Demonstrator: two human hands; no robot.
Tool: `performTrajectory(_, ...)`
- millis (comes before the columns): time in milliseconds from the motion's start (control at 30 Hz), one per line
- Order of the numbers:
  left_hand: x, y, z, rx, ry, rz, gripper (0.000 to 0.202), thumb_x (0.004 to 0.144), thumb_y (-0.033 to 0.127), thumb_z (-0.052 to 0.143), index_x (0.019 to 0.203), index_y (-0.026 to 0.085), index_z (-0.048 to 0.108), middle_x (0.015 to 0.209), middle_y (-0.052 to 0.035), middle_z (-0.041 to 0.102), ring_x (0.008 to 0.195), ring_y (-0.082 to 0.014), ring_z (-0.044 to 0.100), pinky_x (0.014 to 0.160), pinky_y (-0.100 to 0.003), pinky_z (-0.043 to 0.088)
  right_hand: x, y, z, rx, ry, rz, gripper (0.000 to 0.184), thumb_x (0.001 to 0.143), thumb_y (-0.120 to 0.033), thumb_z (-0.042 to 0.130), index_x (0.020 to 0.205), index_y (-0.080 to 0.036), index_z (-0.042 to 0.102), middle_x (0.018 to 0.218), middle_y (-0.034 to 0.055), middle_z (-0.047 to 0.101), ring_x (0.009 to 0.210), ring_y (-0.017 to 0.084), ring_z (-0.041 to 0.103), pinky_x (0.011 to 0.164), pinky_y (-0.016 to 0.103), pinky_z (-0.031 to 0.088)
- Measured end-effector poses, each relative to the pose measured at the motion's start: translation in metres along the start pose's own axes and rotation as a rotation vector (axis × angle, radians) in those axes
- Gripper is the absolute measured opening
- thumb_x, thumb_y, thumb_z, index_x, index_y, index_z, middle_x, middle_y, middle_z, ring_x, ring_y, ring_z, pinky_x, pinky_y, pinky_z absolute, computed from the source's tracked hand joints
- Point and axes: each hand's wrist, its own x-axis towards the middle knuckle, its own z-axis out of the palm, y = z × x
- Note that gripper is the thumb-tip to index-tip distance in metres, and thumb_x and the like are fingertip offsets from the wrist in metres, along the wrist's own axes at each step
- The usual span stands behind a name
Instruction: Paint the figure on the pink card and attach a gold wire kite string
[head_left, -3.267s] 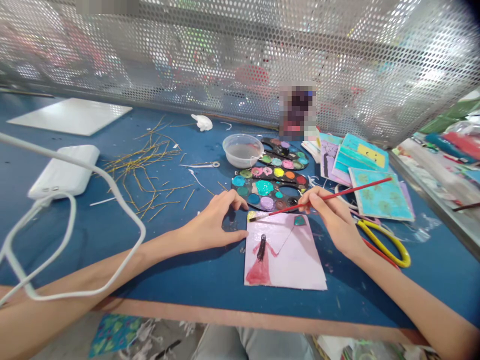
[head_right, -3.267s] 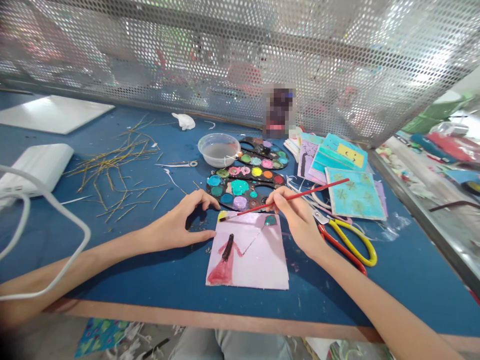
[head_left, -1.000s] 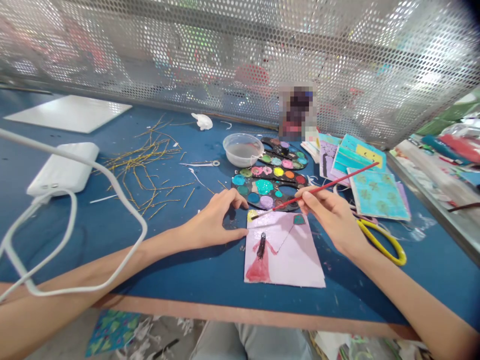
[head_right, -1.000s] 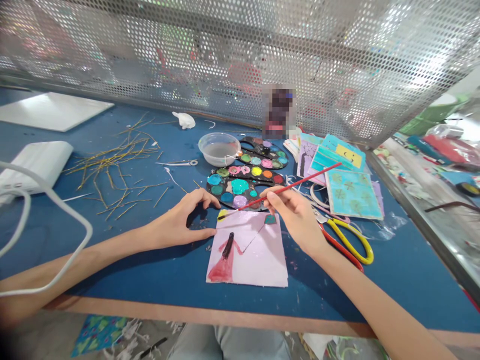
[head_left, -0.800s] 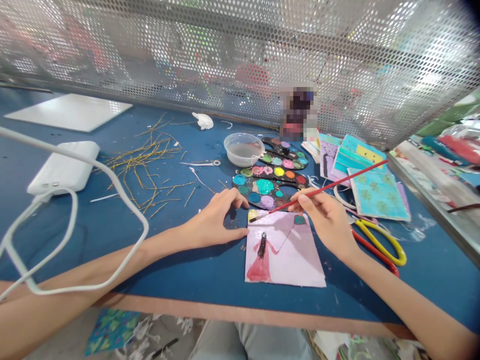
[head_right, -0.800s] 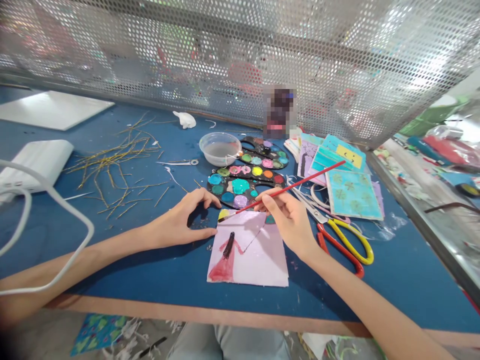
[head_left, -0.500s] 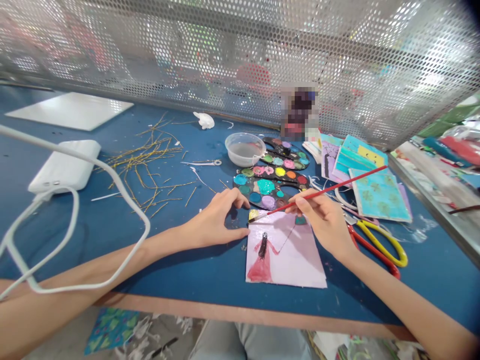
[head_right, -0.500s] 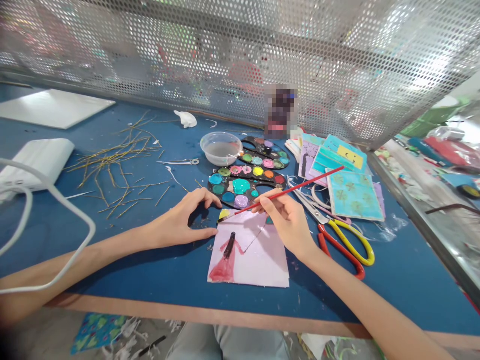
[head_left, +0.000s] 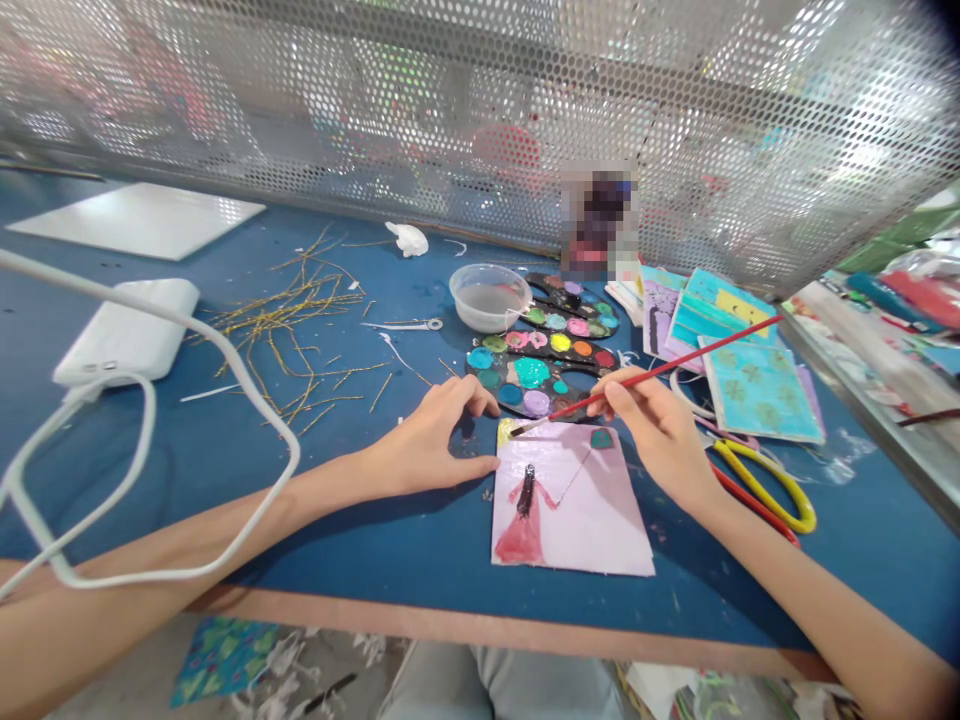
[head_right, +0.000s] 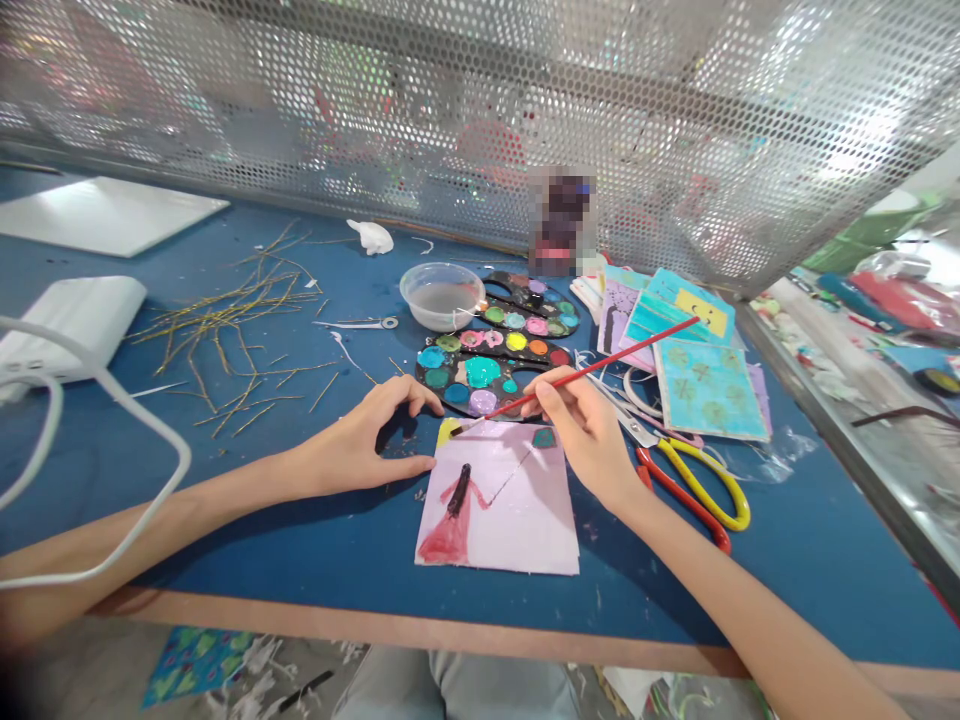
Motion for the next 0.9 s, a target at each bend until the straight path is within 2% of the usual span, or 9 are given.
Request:
performTrajectory(333, 0.0, 0.001, 0.0, 0.004, -0.006, -0.019, 0.038, 0.076, 0.033, 0.07, 0.087, 0.024, 0.034, 0.112, -0.0046, 0.064, 0.1, -0.0223, 0.054, 0.09, -0.04, 0.041, 0.0, 0.003, 0.003, 0.024, -0.097, 0.06, 0.031, 0.094, -0.052, 0.058, 0.091, -0.021, 0.064, 0.08, 0.0036, 0.073, 0.076, 0.017, 0.069, 0.071, 0.03, 0.054)
performTrajectory(900, 0.001, 0.0, 0.001, 0.008, -0.002, 0.009, 0.038, 0.078, 0.033, 0.07, 0.088, 0.024, 0.034, 0.111, -0.004, 0.063, 0.1, -0.0217, 0.053, 0.09, -0.038, 0.039, 0.013, 0.013, -0.006, -0.026, 0.002, -0.013, 0.036, 0.091, -0.058, 0.059, 0.092, -0.022, 0.062, 0.076, 0.0018, 0.066, 0.072, 0.016, 0.062, 0.067, 0.03, 0.049)
